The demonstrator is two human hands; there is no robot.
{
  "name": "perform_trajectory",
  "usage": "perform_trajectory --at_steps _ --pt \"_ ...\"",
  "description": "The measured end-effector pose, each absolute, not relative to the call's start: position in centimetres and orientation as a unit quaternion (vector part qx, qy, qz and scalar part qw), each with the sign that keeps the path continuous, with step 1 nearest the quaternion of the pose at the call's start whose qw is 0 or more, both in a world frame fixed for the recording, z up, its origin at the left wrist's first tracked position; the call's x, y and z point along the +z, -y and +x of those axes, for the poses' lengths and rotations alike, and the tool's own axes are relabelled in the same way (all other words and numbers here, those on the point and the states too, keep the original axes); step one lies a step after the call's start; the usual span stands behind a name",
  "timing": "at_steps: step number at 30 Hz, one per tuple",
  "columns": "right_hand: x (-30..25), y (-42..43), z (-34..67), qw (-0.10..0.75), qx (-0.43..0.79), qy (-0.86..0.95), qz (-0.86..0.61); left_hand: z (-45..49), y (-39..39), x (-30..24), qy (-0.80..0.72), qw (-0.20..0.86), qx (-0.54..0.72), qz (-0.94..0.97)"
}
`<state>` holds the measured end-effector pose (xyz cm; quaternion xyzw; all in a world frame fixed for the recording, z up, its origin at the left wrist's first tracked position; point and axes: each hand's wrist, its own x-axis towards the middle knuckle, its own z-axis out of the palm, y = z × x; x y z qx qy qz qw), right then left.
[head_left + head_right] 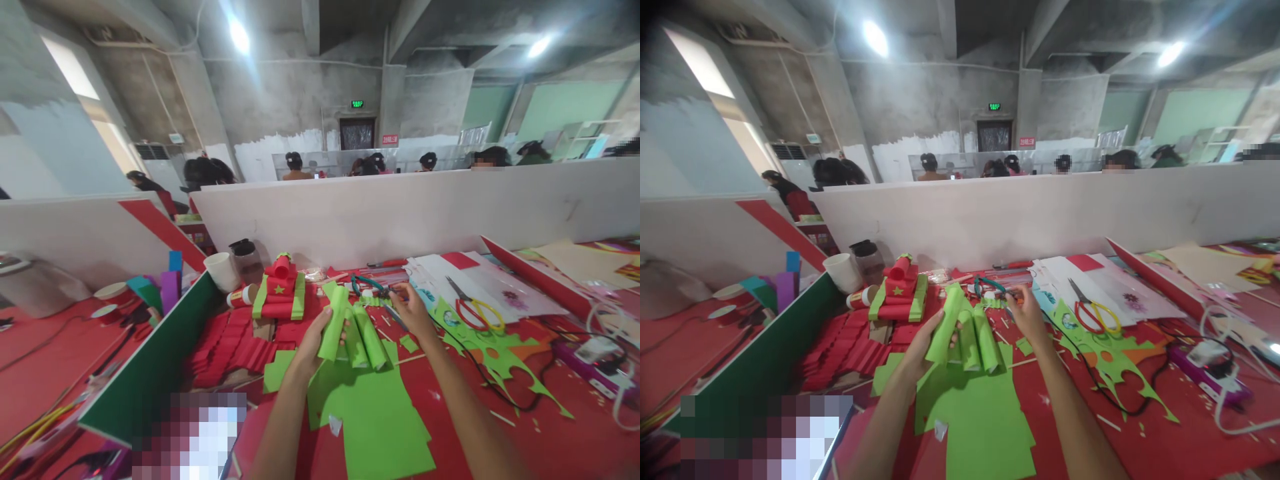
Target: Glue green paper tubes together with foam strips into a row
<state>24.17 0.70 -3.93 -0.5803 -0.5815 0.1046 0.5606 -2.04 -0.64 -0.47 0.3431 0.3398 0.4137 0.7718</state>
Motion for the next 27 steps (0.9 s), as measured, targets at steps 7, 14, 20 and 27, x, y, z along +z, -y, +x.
perform_trajectory --at_steps 7,14,20,27 --pt "-7.4 -1.8 30.8 0.355 -0.043 0.582 -0.73 -2.9 -0.1 -0.1 -0.369 0.767 0.454 0.264" --pt "-8.8 -3.2 30.0 0.311 -0.048 0.568 -0.76 -4.0 -1.1 -0.7 -0.405 0.711 0.532 0.218" --pt "-9.1 -3.5 30.4 0.349 -0.032 0.574 -0.74 -4.2 -1.5 -0.9 -0.423 0.694 0.54 0.22" --pt "-8.0 -2.9 31.4 0.43 -0.013 0.563 -0.706 -4.1 -1.7 -1.4 -0.42 0.694 0.525 0.258"
